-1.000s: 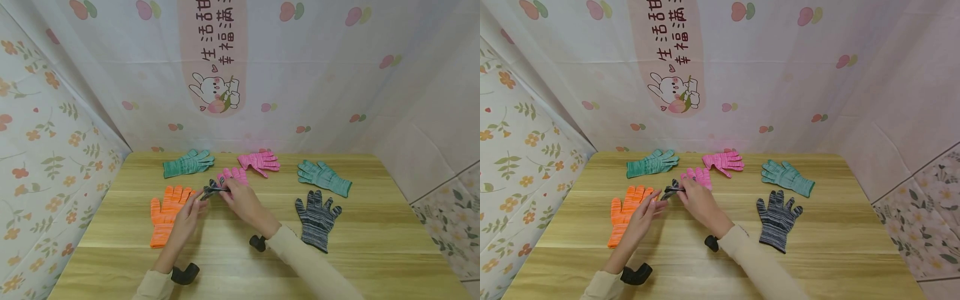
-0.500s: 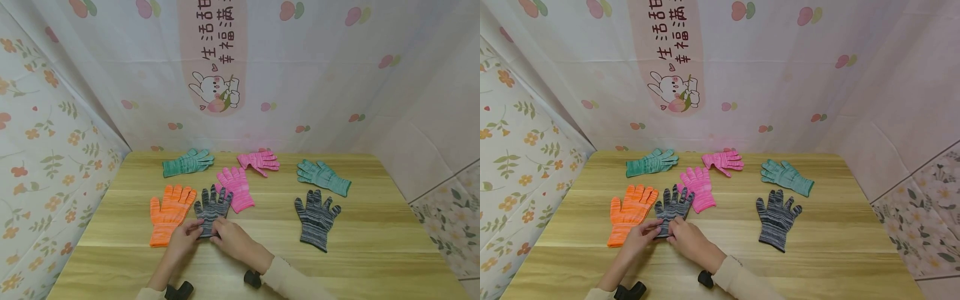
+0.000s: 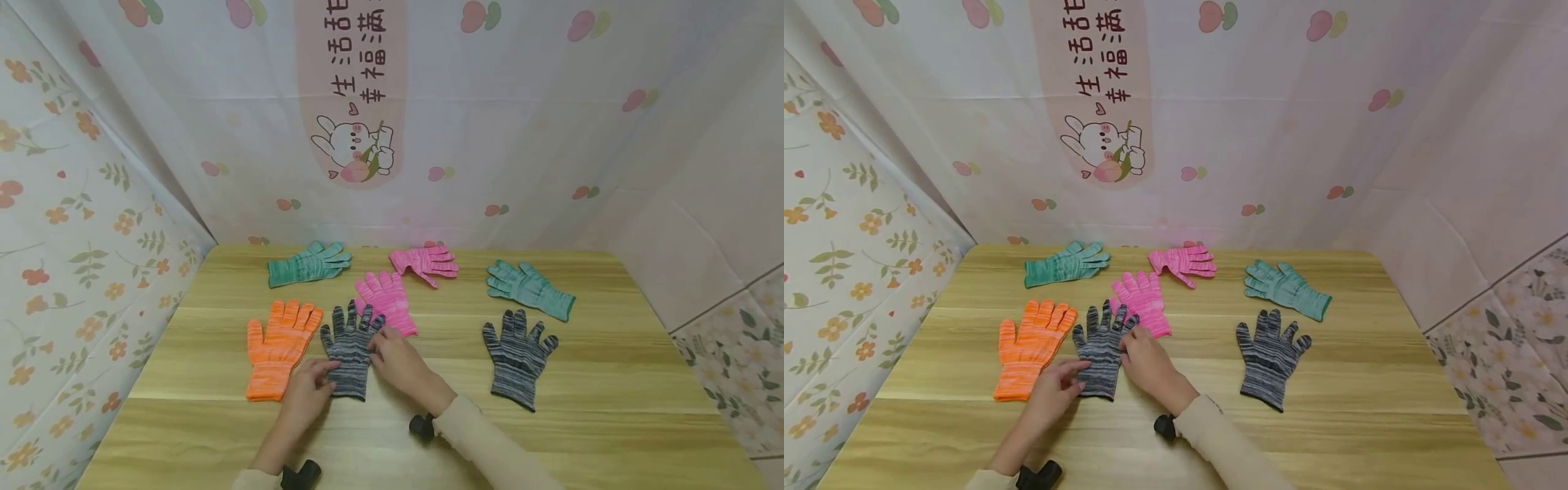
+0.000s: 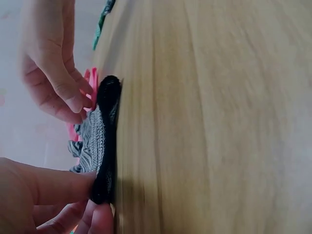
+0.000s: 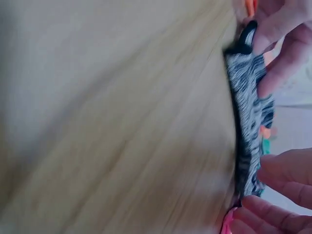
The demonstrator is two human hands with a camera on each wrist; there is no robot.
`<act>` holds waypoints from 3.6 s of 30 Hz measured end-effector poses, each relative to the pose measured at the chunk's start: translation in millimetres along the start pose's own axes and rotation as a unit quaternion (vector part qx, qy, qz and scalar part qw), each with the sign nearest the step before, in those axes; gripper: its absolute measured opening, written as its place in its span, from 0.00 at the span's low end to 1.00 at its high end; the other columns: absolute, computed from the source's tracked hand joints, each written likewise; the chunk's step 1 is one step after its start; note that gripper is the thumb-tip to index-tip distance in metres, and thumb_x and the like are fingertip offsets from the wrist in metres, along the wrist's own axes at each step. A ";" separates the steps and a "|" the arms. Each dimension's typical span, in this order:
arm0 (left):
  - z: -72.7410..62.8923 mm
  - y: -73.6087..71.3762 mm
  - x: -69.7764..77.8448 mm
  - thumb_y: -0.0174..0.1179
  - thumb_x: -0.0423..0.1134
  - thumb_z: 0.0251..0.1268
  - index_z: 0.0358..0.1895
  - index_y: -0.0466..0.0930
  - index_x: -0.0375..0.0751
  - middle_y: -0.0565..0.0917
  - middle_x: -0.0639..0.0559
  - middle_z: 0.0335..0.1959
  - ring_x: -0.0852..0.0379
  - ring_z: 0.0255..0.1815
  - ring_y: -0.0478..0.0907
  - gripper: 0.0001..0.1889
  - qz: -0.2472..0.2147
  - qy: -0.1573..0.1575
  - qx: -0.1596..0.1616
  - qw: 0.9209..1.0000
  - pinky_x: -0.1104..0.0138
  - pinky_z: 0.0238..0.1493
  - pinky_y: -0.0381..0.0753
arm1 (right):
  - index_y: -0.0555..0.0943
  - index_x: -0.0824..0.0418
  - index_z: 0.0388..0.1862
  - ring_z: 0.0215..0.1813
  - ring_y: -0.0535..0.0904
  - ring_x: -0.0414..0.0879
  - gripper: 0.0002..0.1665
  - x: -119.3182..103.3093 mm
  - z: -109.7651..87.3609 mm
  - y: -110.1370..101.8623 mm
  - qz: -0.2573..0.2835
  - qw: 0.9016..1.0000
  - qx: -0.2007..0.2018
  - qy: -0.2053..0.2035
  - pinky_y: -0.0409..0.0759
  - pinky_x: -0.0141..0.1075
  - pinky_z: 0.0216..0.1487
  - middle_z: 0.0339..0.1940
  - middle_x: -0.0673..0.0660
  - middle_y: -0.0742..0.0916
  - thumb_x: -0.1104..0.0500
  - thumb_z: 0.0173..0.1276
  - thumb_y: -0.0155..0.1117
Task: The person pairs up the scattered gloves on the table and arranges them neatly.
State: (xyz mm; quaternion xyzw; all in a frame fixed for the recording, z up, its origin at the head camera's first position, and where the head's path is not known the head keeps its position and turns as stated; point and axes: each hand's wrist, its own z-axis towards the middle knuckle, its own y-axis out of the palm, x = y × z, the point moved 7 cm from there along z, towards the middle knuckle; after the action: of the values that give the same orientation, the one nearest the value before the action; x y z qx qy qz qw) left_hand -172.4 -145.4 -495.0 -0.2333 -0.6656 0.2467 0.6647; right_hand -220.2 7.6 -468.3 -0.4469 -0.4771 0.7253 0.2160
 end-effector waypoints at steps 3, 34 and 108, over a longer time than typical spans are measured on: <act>0.6 2.5 4.7 0.62 0.22 0.49 0.46 0.82 0.36 0.79 0.45 0.46 0.61 0.31 0.71 0.18 0.020 0.013 0.000 1.000 0.72 0.30 0.72 | 0.81 0.62 0.41 0.39 0.72 0.45 0.09 5.4 2.0 -0.8 -0.023 1.000 -0.006 -0.001 0.76 0.35 0.40 0.37 0.55 0.78 0.62 0.61 0.63; 0.3 3.5 7.4 0.63 0.23 0.50 0.45 0.82 0.39 0.70 0.40 0.49 0.58 0.29 0.66 0.17 0.005 0.004 -0.061 0.998 0.72 0.27 0.66 | 0.70 0.66 0.60 0.54 0.70 0.60 0.32 1.4 -2.1 1.8 -0.126 0.987 -0.067 0.070 0.73 0.46 0.55 0.57 0.67 0.73 0.51 0.61 0.63; -11.0 6.3 24.0 0.61 0.34 0.58 0.60 0.70 0.33 0.67 0.38 0.66 0.36 0.63 0.65 0.24 0.185 0.056 -0.042 0.980 0.39 0.51 0.70 | 0.68 0.62 0.64 0.71 0.59 0.63 0.30 41.8 -39.4 -29.4 0.192 0.971 -0.081 0.115 0.62 0.57 0.66 0.73 0.65 0.61 0.57 0.64 0.62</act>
State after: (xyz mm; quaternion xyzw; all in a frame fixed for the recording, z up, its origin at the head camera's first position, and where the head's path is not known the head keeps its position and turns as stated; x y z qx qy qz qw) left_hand -161.6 -125.1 -480.6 -0.3932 -0.5826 0.3241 0.6332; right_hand -211.0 71.5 -466.5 -0.6267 -0.4111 0.6560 0.0890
